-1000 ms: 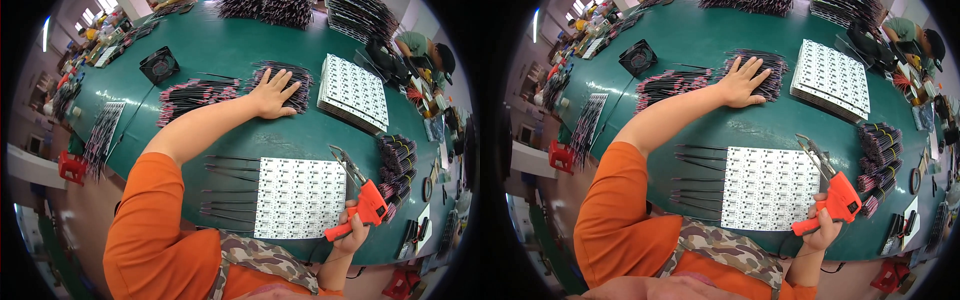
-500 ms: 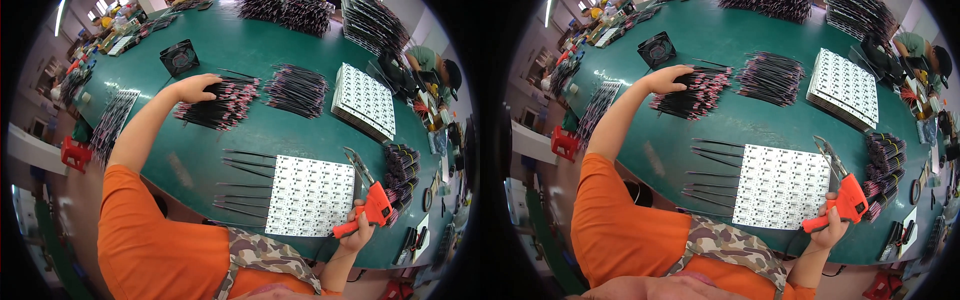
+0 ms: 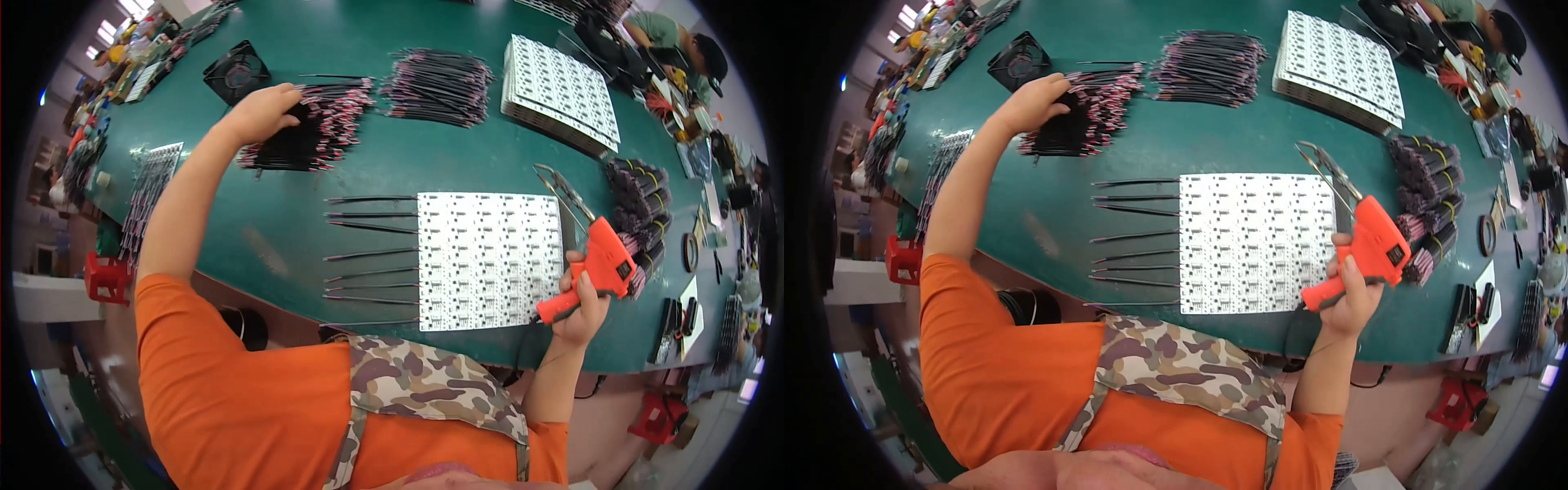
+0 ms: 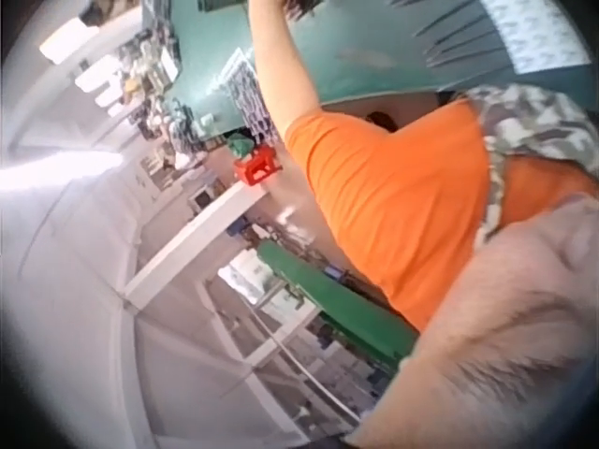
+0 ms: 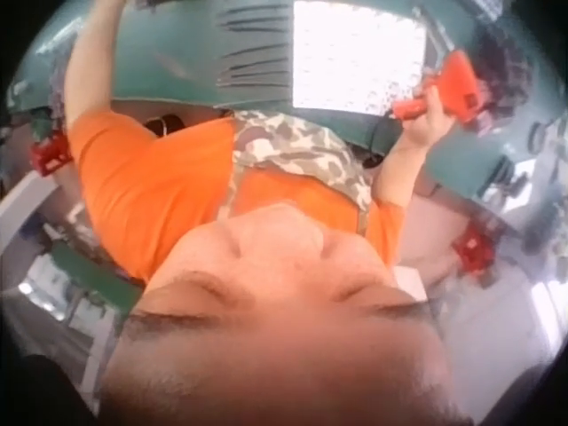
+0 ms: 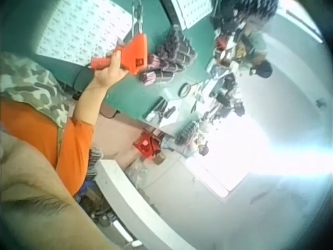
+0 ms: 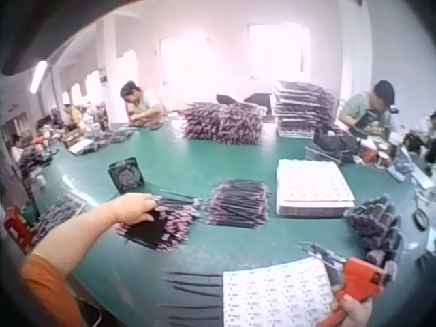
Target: The person positions wire bundles onto a circuit board by hand and solders the wires to the board using a soldering gun.
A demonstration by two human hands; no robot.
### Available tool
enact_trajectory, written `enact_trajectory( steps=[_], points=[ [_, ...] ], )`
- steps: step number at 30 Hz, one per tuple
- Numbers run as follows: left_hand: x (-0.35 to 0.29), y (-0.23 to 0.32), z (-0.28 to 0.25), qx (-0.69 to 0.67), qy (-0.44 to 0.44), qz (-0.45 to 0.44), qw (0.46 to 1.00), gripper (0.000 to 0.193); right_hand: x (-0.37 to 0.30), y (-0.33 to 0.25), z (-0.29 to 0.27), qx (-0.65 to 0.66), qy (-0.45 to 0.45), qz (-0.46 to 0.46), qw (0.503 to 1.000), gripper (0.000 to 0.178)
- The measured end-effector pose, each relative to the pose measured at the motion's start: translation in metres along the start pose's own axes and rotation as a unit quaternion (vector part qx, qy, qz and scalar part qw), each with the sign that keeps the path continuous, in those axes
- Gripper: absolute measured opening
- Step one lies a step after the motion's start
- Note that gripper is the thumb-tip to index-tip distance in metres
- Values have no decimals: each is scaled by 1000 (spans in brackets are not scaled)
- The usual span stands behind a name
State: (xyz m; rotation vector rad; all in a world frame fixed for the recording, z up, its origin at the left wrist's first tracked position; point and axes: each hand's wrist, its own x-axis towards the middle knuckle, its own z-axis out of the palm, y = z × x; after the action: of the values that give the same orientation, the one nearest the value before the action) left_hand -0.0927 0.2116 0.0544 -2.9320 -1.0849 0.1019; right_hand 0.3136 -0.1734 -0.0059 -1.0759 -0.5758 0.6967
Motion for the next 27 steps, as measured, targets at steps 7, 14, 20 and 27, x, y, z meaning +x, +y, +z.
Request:
enact_trajectory(
  steps=[7, 14, 20, 27],
  points=[
    [5, 10, -4, 78, -16, -5, 997, 16, -2, -3, 6, -9, 0, -3, 1000, 53],
    [-5, 0, -5, 19, 10, -19, 1000, 26, -5, 1, 3, -24, 8, 4, 1000, 53],
    [-22, -7, -37, -103, 132, -130, 977, 27, -2, 2, -3, -19, 3, 2, 1000, 55],
    [-62, -24, -8, -262, 231, -149, 925, 30, 1, 7, -8, -41, -10, -13, 999, 52]
  ],
)
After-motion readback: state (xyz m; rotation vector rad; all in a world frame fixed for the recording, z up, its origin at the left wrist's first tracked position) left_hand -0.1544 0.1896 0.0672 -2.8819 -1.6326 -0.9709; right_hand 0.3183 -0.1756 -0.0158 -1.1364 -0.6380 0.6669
